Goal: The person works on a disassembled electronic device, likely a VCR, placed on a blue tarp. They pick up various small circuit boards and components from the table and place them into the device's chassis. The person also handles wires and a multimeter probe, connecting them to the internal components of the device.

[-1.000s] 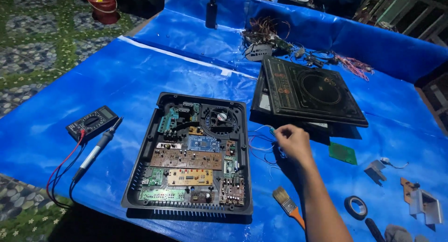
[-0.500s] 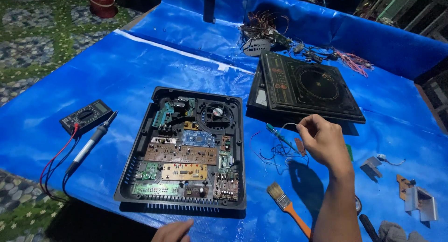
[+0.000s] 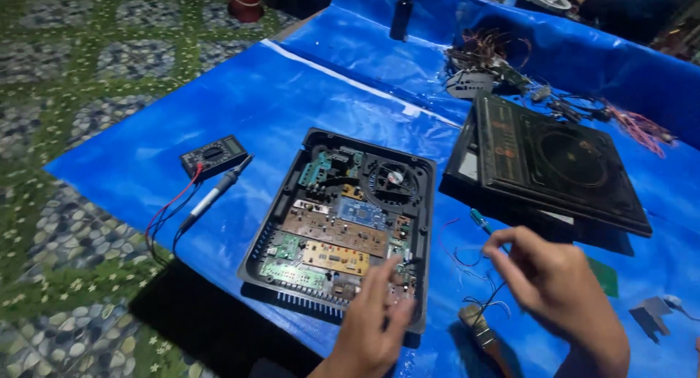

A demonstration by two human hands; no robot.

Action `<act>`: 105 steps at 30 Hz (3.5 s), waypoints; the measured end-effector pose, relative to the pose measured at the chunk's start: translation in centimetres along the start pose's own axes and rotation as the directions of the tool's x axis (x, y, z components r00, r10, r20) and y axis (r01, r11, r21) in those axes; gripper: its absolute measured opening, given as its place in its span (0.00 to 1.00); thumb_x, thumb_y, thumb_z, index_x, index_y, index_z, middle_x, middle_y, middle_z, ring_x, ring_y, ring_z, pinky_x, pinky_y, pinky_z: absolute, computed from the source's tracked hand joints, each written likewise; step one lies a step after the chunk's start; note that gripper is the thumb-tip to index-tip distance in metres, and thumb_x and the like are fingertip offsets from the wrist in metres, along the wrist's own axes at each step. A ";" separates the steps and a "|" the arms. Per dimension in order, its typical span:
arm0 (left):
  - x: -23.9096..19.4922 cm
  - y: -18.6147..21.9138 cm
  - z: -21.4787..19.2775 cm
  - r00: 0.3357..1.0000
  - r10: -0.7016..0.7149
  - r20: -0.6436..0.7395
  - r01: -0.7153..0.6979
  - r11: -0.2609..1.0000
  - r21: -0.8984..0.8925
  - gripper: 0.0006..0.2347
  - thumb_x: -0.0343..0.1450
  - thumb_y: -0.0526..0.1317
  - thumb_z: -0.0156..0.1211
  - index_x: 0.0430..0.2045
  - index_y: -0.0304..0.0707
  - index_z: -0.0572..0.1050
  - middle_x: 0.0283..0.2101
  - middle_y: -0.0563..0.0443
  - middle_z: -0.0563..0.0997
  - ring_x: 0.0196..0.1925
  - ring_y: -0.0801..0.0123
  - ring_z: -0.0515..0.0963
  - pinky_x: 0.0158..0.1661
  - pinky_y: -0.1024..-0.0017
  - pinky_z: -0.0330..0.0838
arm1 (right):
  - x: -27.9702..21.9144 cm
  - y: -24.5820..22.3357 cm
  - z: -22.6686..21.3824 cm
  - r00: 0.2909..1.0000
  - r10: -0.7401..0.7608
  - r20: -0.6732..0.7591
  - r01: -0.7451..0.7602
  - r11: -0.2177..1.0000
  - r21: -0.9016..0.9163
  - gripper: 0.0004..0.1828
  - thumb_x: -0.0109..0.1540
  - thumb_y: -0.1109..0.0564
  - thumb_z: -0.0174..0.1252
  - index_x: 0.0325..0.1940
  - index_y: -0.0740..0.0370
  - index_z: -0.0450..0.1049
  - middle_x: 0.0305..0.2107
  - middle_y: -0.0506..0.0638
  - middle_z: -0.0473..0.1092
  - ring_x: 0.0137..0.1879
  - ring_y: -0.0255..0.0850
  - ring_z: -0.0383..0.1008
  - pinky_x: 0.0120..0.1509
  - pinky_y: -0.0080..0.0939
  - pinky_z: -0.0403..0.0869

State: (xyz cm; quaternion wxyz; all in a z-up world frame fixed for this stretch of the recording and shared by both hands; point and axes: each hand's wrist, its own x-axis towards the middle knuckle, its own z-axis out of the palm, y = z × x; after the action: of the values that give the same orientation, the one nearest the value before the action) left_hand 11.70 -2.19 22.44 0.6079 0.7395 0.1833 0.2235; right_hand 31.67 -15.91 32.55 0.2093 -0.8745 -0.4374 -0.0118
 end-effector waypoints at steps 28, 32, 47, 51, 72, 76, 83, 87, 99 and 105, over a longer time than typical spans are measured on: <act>-0.2 -1.4 8.6 0.873 0.163 0.460 -0.206 0.978 0.044 0.20 0.80 0.48 0.41 0.65 0.40 0.65 0.55 0.41 0.69 0.53 0.47 0.73 0.42 0.51 0.68 | -1.6 7.9 -3.1 0.701 0.188 -0.688 0.011 0.962 0.274 0.04 0.83 0.63 0.61 0.58 0.68 0.73 0.31 0.48 0.63 0.35 0.31 0.59 0.42 0.33 0.60; -1.0 -1.3 9.4 0.828 0.169 0.534 -0.237 0.970 0.061 0.22 0.80 0.48 0.39 0.68 0.38 0.62 0.60 0.41 0.69 0.57 0.47 0.72 0.50 0.50 0.64 | -0.9 8.2 -2.9 0.721 0.153 -0.676 0.026 0.969 0.246 0.05 0.82 0.63 0.60 0.57 0.70 0.74 0.29 0.49 0.63 0.34 0.32 0.60 0.41 0.36 0.60; 0.7 -1.5 10.4 0.976 0.056 0.208 -0.063 0.998 0.027 0.28 0.76 0.49 0.52 0.71 0.41 0.54 0.54 0.50 0.70 0.39 0.67 0.74 0.34 0.63 0.71 | 0.2 5.7 -2.7 0.818 0.211 -0.535 0.014 0.923 0.386 0.05 0.73 0.58 0.58 0.49 0.62 0.74 0.30 0.46 0.68 0.32 0.31 0.64 0.36 0.33 0.64; 1.4 -1.1 11.8 0.968 0.025 0.250 -0.024 1.000 -0.005 0.35 0.75 0.50 0.53 0.75 0.41 0.45 0.43 0.52 0.76 0.33 0.64 0.78 0.37 0.63 0.73 | 0.2 4.8 -2.7 0.842 0.172 -0.511 0.047 0.921 0.388 0.05 0.73 0.57 0.57 0.48 0.62 0.74 0.32 0.47 0.69 0.35 0.33 0.67 0.38 0.34 0.67; 6.3 3.2 12.4 0.975 -0.058 0.216 0.085 0.989 -0.119 0.23 0.69 0.55 0.59 0.56 0.45 0.75 0.18 0.61 0.67 0.22 0.74 0.70 0.30 0.67 0.65 | 0.5 4.8 -1.8 0.896 0.236 -0.377 0.130 0.671 0.730 0.05 0.71 0.57 0.55 0.45 0.61 0.70 0.16 0.40 0.52 0.21 0.29 0.53 0.26 0.33 0.53; 6.6 2.8 12.7 0.970 -0.081 0.228 0.105 0.990 -0.095 0.14 0.68 0.55 0.62 0.36 0.48 0.81 0.21 0.61 0.65 0.25 0.75 0.64 0.30 0.70 0.61 | 0.8 4.4 -1.4 0.921 0.212 -0.328 0.132 0.621 0.772 0.06 0.70 0.55 0.55 0.44 0.60 0.69 0.16 0.41 0.53 0.21 0.31 0.53 0.26 0.33 0.53; 3.4 -1.1 11.3 0.982 0.003 0.188 0.052 0.956 -0.288 0.23 0.82 0.49 0.42 0.12 0.47 0.57 0.15 0.60 0.57 0.19 0.74 0.56 0.23 0.65 0.48 | 2.0 4.6 -0.6 0.822 0.289 -0.490 0.146 0.725 0.673 0.06 0.73 0.55 0.55 0.47 0.60 0.71 0.17 0.39 0.56 0.23 0.29 0.58 0.28 0.31 0.59; -1.4 -4.9 8.7 0.978 -0.097 0.184 0.144 0.953 -0.265 0.27 0.80 0.56 0.34 0.06 0.50 0.55 0.11 0.61 0.57 0.13 0.74 0.60 0.36 0.65 0.77 | 4.0 7.9 2.0 0.768 0.400 -0.500 0.068 0.726 0.684 0.07 0.74 0.53 0.55 0.48 0.57 0.72 0.20 0.37 0.57 0.26 0.25 0.57 0.30 0.30 0.63; -1.2 -4.2 4.8 0.696 -0.524 0.491 0.717 0.536 -0.445 0.23 0.81 0.56 0.46 0.16 0.47 0.59 0.19 0.59 0.55 0.18 0.77 0.53 0.21 0.76 0.48 | 3.7 -1.4 4.4 0.895 -0.313 0.318 0.102 0.838 0.537 0.23 0.63 0.49 0.61 0.62 0.53 0.74 0.55 0.50 0.76 0.60 0.43 0.78 0.62 0.44 0.77; -1.3 -5.8 4.9 0.644 -0.179 0.744 0.745 0.368 -0.556 0.25 0.82 0.52 0.43 0.12 0.47 0.52 0.16 0.57 0.47 0.16 0.77 0.43 0.20 0.78 0.36 | 3.0 -4.7 5.3 0.592 -0.676 0.438 0.149 0.626 0.765 0.11 0.66 0.53 0.59 0.48 0.59 0.81 0.42 0.52 0.80 0.47 0.44 0.82 0.49 0.43 0.81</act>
State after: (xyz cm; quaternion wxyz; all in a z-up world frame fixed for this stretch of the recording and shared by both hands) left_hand 13.33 -5.80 15.77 0.9425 0.2928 0.0756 -0.1423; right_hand 29.09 -9.12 29.96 0.3121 -0.5381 -0.6611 0.4194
